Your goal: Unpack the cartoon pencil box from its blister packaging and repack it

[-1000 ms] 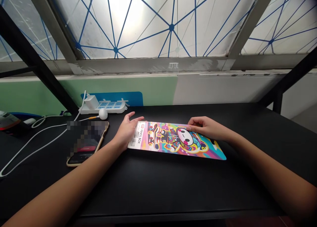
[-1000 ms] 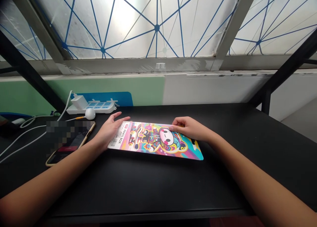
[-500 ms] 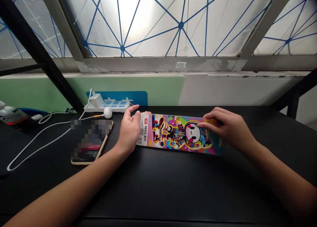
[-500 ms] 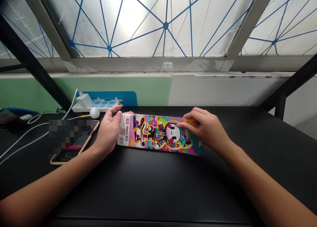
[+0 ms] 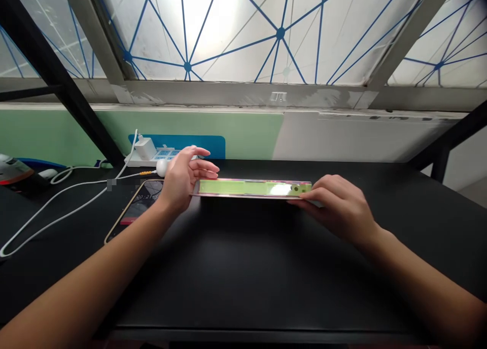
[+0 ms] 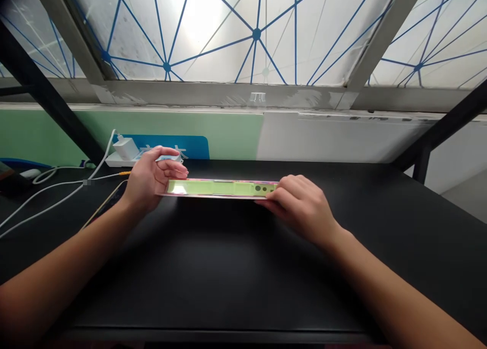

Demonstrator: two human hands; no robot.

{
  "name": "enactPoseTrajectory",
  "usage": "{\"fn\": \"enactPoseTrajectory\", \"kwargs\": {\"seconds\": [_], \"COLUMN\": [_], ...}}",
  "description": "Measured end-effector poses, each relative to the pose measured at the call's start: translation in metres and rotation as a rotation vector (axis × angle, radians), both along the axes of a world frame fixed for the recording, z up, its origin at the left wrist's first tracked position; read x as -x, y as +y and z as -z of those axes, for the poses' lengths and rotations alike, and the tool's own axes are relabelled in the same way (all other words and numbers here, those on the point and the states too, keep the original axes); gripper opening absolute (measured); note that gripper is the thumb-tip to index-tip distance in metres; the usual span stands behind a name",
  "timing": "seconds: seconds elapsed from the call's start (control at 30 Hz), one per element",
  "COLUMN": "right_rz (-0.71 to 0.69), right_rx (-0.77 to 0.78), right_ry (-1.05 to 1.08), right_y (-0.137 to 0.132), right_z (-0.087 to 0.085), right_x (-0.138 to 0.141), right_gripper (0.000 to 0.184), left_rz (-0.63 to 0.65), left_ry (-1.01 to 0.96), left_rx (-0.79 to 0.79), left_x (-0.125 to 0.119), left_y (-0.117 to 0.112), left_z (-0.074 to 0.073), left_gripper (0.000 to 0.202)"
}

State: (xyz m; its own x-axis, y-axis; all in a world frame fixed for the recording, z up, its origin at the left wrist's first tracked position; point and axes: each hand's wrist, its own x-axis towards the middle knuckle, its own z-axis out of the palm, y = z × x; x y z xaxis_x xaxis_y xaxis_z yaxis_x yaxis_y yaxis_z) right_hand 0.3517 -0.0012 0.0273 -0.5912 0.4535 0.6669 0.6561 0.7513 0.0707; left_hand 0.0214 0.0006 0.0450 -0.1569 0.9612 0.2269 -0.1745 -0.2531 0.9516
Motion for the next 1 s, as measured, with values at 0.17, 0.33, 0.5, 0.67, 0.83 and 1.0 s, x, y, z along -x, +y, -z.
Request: {"fn": "enactPoseTrajectory", "kwargs": {"seconds": [0.17,0.33,0.5,0.67,0.83,1.0], "right_rz": [-0.215,-0.262,-0.221,-0.085,-0.038,-0.045], "right_rx": [-0.02,-0.016,0.241,0.463,0.642,0.725], "right_ry": [-0.269,-0.353,-0.062,0.093,0.07,0.066], "right_y": [-0.004,-0.008,-0.006,0.007,0.025,0.028], "right_z": [0.012,0.022,0.021,0.013,0.016,0.021], "right_x": [0.02,0.033,0.027,0.011,-0.009,-0.01], "right_gripper": [0.026,0.024,0.016,0.03,0.07,0.08], "left_rz": [0.248,0.295,0.283,0.268,0.237,0.111], "left_ry": [0.808,1.419,1.562,1.588,1.622,1.664], "left_rx": [-0.109,-0.3,-0.333,-0.347,-0.386,-0.526], "left_x": [0.002,-0.007,-0.007,-0.008,-0.014,-0.023], "left_y": [-0.003,-0.011,-0.011,-0.011,-0.014,-0.02], "left_z": [0.005,0.028,0.032,0.033,0.034,0.033], "left_gripper": [0.035,0.076,0.071,0.07,0.068,0.071]}}
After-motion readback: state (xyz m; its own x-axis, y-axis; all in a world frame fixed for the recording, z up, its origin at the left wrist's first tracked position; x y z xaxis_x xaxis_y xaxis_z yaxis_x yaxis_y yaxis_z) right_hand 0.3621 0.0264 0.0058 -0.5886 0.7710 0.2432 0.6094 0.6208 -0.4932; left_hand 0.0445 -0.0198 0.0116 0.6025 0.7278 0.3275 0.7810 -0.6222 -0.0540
